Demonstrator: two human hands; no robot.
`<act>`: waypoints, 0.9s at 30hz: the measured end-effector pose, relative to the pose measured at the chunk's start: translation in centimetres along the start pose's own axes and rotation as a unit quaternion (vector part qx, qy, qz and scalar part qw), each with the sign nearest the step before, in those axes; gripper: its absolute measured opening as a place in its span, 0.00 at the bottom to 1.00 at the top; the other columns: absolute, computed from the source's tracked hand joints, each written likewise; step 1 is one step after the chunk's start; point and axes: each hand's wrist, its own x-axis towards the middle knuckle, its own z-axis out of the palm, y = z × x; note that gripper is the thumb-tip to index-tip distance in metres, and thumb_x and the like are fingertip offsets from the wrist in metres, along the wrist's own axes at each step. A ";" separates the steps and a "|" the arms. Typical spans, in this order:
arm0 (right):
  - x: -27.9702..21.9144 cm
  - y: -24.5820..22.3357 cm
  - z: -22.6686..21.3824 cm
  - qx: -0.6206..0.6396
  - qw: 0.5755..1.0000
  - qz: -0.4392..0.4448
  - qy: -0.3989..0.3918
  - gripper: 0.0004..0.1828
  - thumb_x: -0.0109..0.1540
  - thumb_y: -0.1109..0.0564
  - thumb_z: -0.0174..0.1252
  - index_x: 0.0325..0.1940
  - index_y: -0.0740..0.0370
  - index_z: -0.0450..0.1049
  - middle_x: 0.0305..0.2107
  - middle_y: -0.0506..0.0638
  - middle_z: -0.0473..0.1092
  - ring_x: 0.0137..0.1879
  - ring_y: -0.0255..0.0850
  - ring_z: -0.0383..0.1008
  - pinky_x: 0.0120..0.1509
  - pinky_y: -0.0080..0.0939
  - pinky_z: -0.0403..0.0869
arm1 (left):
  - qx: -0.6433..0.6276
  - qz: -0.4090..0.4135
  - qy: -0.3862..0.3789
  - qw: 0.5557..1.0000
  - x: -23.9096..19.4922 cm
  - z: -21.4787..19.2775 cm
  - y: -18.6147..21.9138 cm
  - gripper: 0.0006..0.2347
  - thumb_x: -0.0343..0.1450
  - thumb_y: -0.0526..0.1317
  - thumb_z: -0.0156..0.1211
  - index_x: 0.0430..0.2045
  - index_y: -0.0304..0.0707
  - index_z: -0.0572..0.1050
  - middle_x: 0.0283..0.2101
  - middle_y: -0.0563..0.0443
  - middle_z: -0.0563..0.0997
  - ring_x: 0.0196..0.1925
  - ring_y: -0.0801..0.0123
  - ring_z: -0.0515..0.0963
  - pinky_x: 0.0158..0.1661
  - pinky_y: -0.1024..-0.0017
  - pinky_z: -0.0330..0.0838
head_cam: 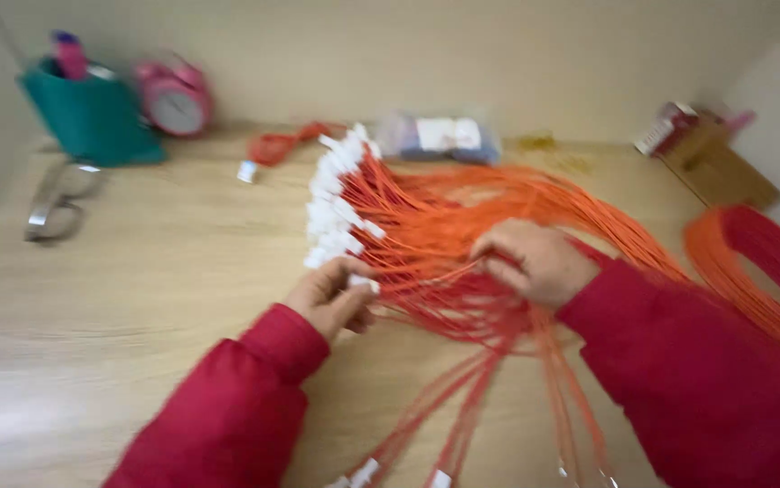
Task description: The person inserts the exposed metal ends of red and orange wires into white plastic connectors. They repeatedly pick up a connector and a wire, insert the wire into the connector, and place the assembled unit on the table.
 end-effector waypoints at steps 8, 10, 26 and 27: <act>7.4 -5.1 3.9 0.278 0.959 0.014 0.051 0.09 0.65 0.54 0.53 0.39 0.54 0.79 0.26 0.45 0.74 0.36 0.38 0.75 0.45 0.39 0.74 | -0.062 0.019 0.084 0.994 1.7 -0.7 -1.8 0.11 0.70 0.31 0.55 0.45 0.37 0.74 0.32 0.38 0.76 0.28 0.55 0.84 0.27 0.64 0.84; 8.0 -5.1 5.2 0.317 0.946 0.023 0.058 0.09 0.65 0.55 0.53 0.40 0.56 0.79 0.25 0.47 0.74 0.34 0.38 0.74 0.43 0.39 0.74 | -0.070 0.011 0.104 0.992 2.0 -0.7 -1.9 0.11 0.69 0.30 0.55 0.45 0.38 0.74 0.33 0.39 0.75 0.29 0.54 0.84 0.27 0.64 0.84; 6.8 -6.8 7.0 0.383 0.915 0.120 0.044 0.06 0.60 0.58 0.60 0.37 0.61 0.81 0.20 0.51 0.74 0.32 0.34 0.70 0.37 0.38 0.72 | -0.115 0.009 0.107 0.988 1.6 -0.4 -2.4 0.09 0.69 0.36 0.61 0.40 0.35 0.74 0.33 0.41 0.75 0.27 0.55 0.83 0.26 0.64 0.84; 6.9 -6.6 7.1 0.393 0.911 0.117 0.047 0.06 0.60 0.59 0.61 0.38 0.61 0.80 0.20 0.50 0.73 0.32 0.35 0.69 0.37 0.38 0.71 | -0.115 0.014 0.107 0.987 1.8 -0.4 -2.5 0.08 0.70 0.37 0.61 0.40 0.35 0.74 0.33 0.41 0.75 0.27 0.54 0.83 0.26 0.63 0.84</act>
